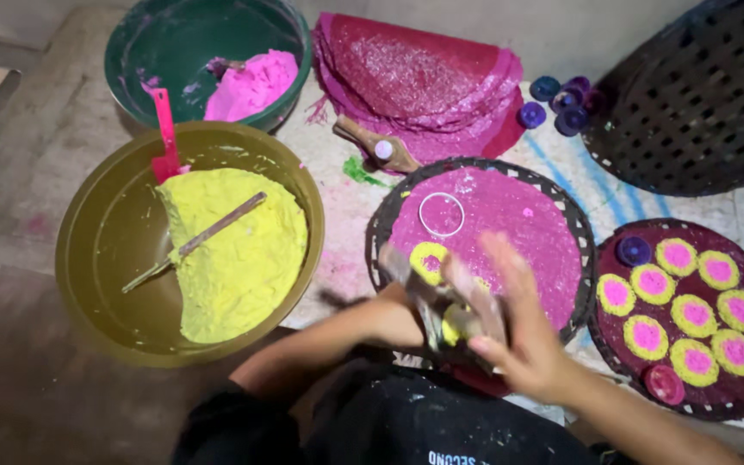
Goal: The person uses a manual dough press to form yellow dough into ring shapes on a pink glittery surface. They repeatedly load the press with yellow dough, press it, and release the rings onto the surface. Later, they load pink dough into the press and form pink rings on top of the yellow ones.
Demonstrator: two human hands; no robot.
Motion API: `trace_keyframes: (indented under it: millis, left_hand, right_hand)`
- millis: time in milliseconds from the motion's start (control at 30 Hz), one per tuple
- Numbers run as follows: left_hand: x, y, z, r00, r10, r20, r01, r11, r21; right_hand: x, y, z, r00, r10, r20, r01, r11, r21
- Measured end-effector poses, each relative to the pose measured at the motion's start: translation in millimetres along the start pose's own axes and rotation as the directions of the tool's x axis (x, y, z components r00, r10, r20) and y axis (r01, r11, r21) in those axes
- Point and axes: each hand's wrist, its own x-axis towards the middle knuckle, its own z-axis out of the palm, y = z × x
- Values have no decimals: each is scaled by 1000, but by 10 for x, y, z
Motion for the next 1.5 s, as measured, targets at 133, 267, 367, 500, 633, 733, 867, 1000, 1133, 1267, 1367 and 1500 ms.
trace_keyframes:
  millis: [133,267,367,500,633,733,867,1000,1133,1267,1367,1500]
  left_hand:
    - [230,-146,-182,997,-46,58,49,997,-54]
    - [580,-735,-360,991,93,98,-88,995,-57]
    - [847,-1483,-657,937,-57,-345,15,992,-126]
    - [1032,-2248,-666,587,-419,-693,306,907,-289]
    - [750,-2310,-351,606,-528,-594,132,804,-580]
    - [315,-1986,82,533,-536,-655,212,834,-510]
    - [-155,-1530,546,533,-56,-844,327,934,144]
    - [-199,-1204,596,596,-93,-797,450,862,236]
    - [5,-1021,402,799,-37,-600,400,778,485]
    - [90,-975,293,872,-39,-489,360,728,584]
    - [20,-936,331,886,-37,-462,333,743,580]
    - [34,-847,233,876,58,-479,216,840,498]
  right_hand:
    - [-184,431,-522,649,288,704,-731,494,471]
    - [-765,682,-291,717,469,515,-696,455,555]
    - [-1090,713,-198,748,560,357,-657,547,518]
    - [-1244,621,-236,816,555,163,-531,608,590]
    - [-1296,584,-213,803,590,87,-477,548,687]
    - [-1377,595,-186,763,645,29,-469,523,711]
    - [-1477,608,-169,770,638,20,-461,535,709]
    - [-1451,609,-128,730,683,35,-440,430,788]
    - [-1361,579,-85,732,681,-3,-399,433,808]
    - [-1302,541,-53,720,693,-9,-426,454,783]
    - [-1296,530,-52,713,701,11,-469,465,751]
    - [-1247,641,-94,724,682,100,-582,527,619]
